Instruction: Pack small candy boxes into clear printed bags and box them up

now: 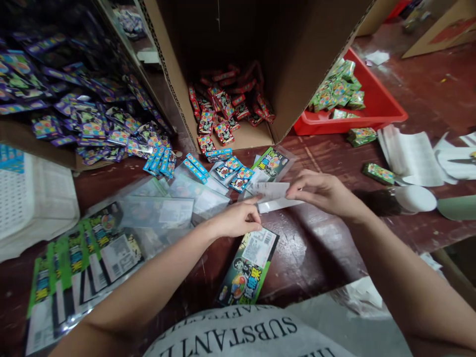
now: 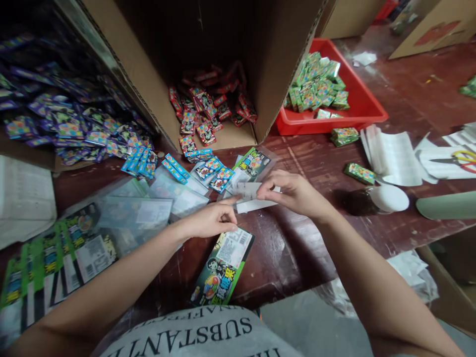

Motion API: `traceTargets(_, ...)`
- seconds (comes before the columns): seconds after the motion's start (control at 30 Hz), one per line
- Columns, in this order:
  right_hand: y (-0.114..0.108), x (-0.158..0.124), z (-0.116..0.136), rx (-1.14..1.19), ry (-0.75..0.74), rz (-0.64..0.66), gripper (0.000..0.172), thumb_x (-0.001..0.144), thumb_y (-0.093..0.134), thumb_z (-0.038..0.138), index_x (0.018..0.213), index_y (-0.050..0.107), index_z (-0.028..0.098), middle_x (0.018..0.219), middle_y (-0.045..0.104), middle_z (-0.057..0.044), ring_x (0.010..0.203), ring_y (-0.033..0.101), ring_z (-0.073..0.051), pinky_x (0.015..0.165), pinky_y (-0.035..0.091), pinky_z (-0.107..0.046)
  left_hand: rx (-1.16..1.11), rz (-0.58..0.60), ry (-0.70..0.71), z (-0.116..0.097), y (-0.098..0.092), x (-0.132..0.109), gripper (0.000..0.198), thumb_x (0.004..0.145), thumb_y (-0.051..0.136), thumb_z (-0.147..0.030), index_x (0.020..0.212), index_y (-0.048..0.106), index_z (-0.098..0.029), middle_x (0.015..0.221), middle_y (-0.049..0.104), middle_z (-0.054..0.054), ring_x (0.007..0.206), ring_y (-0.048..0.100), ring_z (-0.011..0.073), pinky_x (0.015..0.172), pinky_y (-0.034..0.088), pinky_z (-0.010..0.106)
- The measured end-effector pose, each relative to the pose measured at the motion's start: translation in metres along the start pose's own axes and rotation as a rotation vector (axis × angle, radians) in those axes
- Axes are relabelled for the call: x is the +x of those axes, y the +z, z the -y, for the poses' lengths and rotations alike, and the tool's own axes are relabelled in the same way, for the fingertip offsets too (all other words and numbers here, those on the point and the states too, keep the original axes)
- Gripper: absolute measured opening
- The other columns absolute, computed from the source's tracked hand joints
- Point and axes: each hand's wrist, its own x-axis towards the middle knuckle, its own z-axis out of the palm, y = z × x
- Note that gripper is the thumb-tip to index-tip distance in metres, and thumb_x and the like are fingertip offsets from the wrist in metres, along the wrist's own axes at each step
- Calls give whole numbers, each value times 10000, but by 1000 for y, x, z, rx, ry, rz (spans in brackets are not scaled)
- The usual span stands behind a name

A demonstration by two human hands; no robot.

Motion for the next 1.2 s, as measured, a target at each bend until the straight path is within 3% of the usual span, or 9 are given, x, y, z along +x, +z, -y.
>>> traceTargets(0.07, 4, -12, 23, 259, 133, -31, 212, 870, 747, 425, 1034, 740, 290, 867, 693, -15, 811, 643, -188, 759, 514, -341, 17, -43, 8, -7, 0, -9, 64, 827, 685, -176, 796, 704, -229, 1375, 632, 108, 1300, 594, 290, 837, 545, 358)
traceTargets(0.17, 23, -22, 48, 541, 242, 103, 667, 830, 774, 373, 1440, 511, 314, 893, 681, 2, 818, 658, -176, 759, 560, -343, -2, -113, 10, -14, 0, -28, 48, 833, 668, -218, 875, 690, -213, 1228, 655, 106, 982, 683, 214, 757, 535, 324)
traceTargets(0.23, 40, -23, 55, 643, 260, 196, 785, 820, 768, 360, 1513, 406, 288, 875, 678, 8, 804, 659, -165, 752, 566, -339, -55, -134, -27, -14, 1, -39, 77, 844, 651, -240, 913, 668, -210, 1000, 683, 58, 796, 652, 164, 698, 515, 301)
traceTargets(0.33, 63, -21, 54, 678, 270, 245, 760, 835, 738, 348, 1504, 392, 240, 847, 667, 14, 774, 640, -148, 724, 549, -313, -141, -150, -99, -13, 3, -51, 97, 852, 639, -259, 934, 653, -209, 811, 669, 10, 668, 593, 135, 628, 473, 277)
traceTargets(0.5, 82, -21, 52, 461, 252, 231, 839, 855, 686, 292, 1572, 253, 234, 885, 642, 2, 762, 607, -154, 669, 512, -294, -207, -192, -129, -19, 5, -60, 111, 807, 680, -267, 900, 674, -207, 789, 682, 19, 655, 587, 136, 610, 460, 277)
traceTargets(0.83, 110, -53, 82, -288, 24, -149, 861, 960, 620, 270, 1635, 95, 366, 980, 760, -27, 919, 638, -302, 902, 414, -542, -257, -216, -125, -28, 0, -76, 135, 771, 716, -298, 857, 686, -199, 760, 692, 28, 689, 627, 155, 645, 509, 286)
traceTargets(1.07, 128, -54, 81, -50, 20, -76, 898, 984, 586, 275, 1631, -27, 391, 1230, 720, -53, 1177, 626, -318, 1045, 394, -615, -278, -177, -97, -21, -13, -87, 280, 711, 826, -347, 790, 598, -205, 797, 670, 8, 712, 622, 145, 623, 500, 257)
traceTargets(1.13, 129, -62, 79, 70, 50, -179, 883, 971, 619, 296, 1628, 40, 409, 1392, 628, -69, 1306, 555, -316, 1131, 358, -615, -323, -255, -131, -17, -28, -104, 273, 729, 814, -308, 885, 609, -218, 856, 687, 13, 773, 656, 162, 655, 526, 261)
traceTargets(1.2, 134, -73, 75, 193, 109, -390, 846, 947, 655, 311, 1610, 140, 412, 1488, 526, -92, 1362, 505, -318, 1163, 358, -607, -392, -454, -179, -12, -43, -127, 373, 773, 792, -300, 1092, 604, -255, 946, 703, 23, 800, 675, 170, 659, 549, 264)
